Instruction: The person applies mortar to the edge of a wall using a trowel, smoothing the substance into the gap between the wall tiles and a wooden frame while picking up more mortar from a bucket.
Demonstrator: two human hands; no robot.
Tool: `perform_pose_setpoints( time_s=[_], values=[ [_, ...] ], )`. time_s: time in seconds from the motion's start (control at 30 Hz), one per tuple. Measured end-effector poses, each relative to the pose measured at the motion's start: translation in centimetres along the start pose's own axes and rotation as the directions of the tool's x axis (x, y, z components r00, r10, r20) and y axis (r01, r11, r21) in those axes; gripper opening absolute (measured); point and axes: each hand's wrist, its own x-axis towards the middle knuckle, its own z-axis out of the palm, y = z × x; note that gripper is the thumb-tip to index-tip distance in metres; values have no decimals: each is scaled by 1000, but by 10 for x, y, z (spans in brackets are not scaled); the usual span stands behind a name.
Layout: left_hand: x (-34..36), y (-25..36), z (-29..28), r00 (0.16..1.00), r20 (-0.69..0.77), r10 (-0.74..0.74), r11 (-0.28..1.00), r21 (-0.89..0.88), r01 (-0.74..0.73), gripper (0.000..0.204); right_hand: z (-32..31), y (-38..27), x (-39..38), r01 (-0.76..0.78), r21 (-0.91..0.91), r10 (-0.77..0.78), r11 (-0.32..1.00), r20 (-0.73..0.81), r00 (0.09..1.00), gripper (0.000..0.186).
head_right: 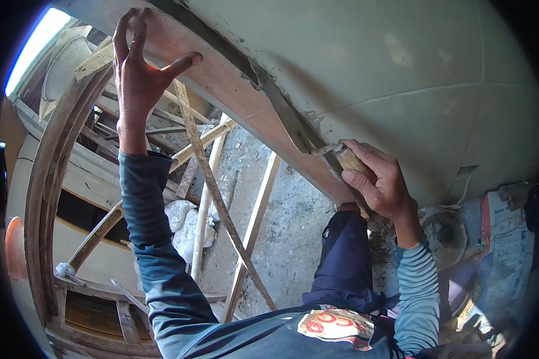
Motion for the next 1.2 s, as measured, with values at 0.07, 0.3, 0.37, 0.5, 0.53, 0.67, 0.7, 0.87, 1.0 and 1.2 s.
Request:
perform_pose_setpoints(
  time_s=[0.07,0.3,0.37,0.5,0.53,0.67,0.7,0.87,1.0,1.2],
  values=[
    [3,-2,4,1000,10,-15,998,-61,16,117,-7,10,5,-1,-6,1,1000,-23,1000,50],
    [0,-3,10,990,-96,102,994,-14,-104,113,3,41,21,33,-14,-33,999,47,998,53],
    [-2,-1,8,999,-53,2,1000,-19,-3,119,2,42,13,38,13,-38,999,63,997,54],
    [1,-18,10,992,-77,102,993,-53,-106,121,-7,47,-9,-53,142,40,988,91,995,54],
    [1,-19,11,984,-128,125,988,-77,-136,121,-5,51,-12,-101,203,95,974,37,995,54],
    [8,-19,16,979,-107,176,984,34,-173,108,-7,71,-6,-71,74,70,995,17,997,54],
    [8,-18,17,978,-107,178,984,29,-175,108,-4,75,-4,-74,73,73,995,14,997,54],
    [10,-20,17,963,-140,230,973,28,-228,105,-4,71,-9,5,2,-6,1000,98,995,53],
    [6,-24,16,979,-106,172,985,-12,-174,105,1,75,-32,-261,267,232,928,134,963,52],
    [1,-3,6,989,-101,108,994,16,-107,119,4,102,-22,-104,116,101,988,28,994,51]
  ],
)
